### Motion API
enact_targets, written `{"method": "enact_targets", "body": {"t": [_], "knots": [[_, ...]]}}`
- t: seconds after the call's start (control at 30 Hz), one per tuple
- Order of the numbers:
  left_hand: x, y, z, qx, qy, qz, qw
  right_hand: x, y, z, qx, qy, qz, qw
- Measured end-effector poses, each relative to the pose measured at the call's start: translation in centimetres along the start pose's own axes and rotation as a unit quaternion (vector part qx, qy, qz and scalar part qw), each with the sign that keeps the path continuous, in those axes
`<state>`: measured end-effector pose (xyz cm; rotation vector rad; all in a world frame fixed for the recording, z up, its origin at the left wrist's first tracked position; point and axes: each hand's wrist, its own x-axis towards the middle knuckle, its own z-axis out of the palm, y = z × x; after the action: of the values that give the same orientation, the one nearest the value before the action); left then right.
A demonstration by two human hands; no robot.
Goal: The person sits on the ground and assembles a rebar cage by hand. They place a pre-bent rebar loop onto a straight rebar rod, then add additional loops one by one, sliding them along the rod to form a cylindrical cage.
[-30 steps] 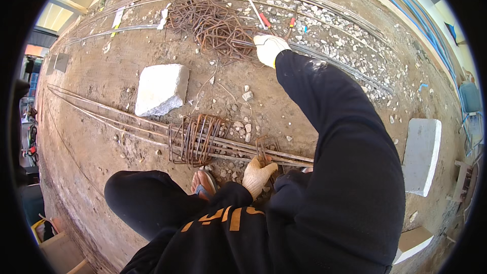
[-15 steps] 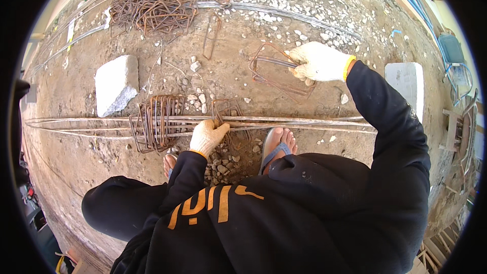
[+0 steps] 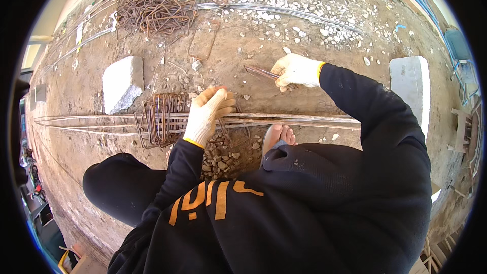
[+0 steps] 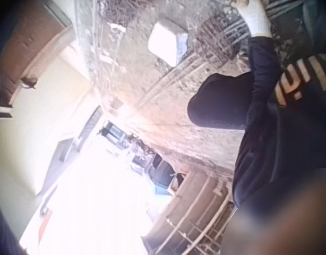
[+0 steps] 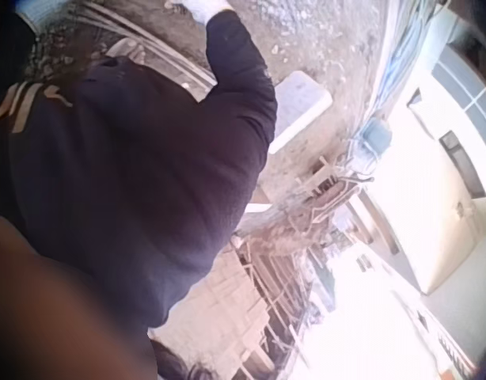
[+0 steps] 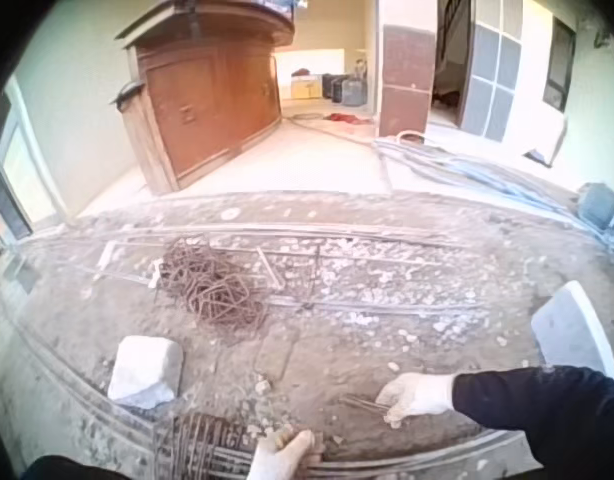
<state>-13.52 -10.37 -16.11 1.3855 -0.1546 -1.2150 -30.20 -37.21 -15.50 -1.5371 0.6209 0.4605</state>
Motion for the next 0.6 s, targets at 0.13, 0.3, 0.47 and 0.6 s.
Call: {"method": "enact_targets", "body": {"t": [0.13,0.3,0.47,0.6], "knots": [[1.4,-1.7,3.4,-0.153,-0.062,-0.032,0.986,-0.3,-3.1,4.1,-0.07,-0.024,-0.053,0.996],[1.7,0.4,3.0,-0.075,-0.013,-0.017,0.997,-0.4,-5.4,7.1,-0.048,-0.015,-0.045,0.998],[1.6,4.6,-0.4,0.007,-0.076,0.086,0.993,1.1,-6.4,6.1,0.019,-0.014,-0.174,0.984],[0.6,6.9,-2.1,0.081,0.047,0.117,0.989,2.9,-5.6,4.4,0.067,0.067,-0.163,0.982]]}}
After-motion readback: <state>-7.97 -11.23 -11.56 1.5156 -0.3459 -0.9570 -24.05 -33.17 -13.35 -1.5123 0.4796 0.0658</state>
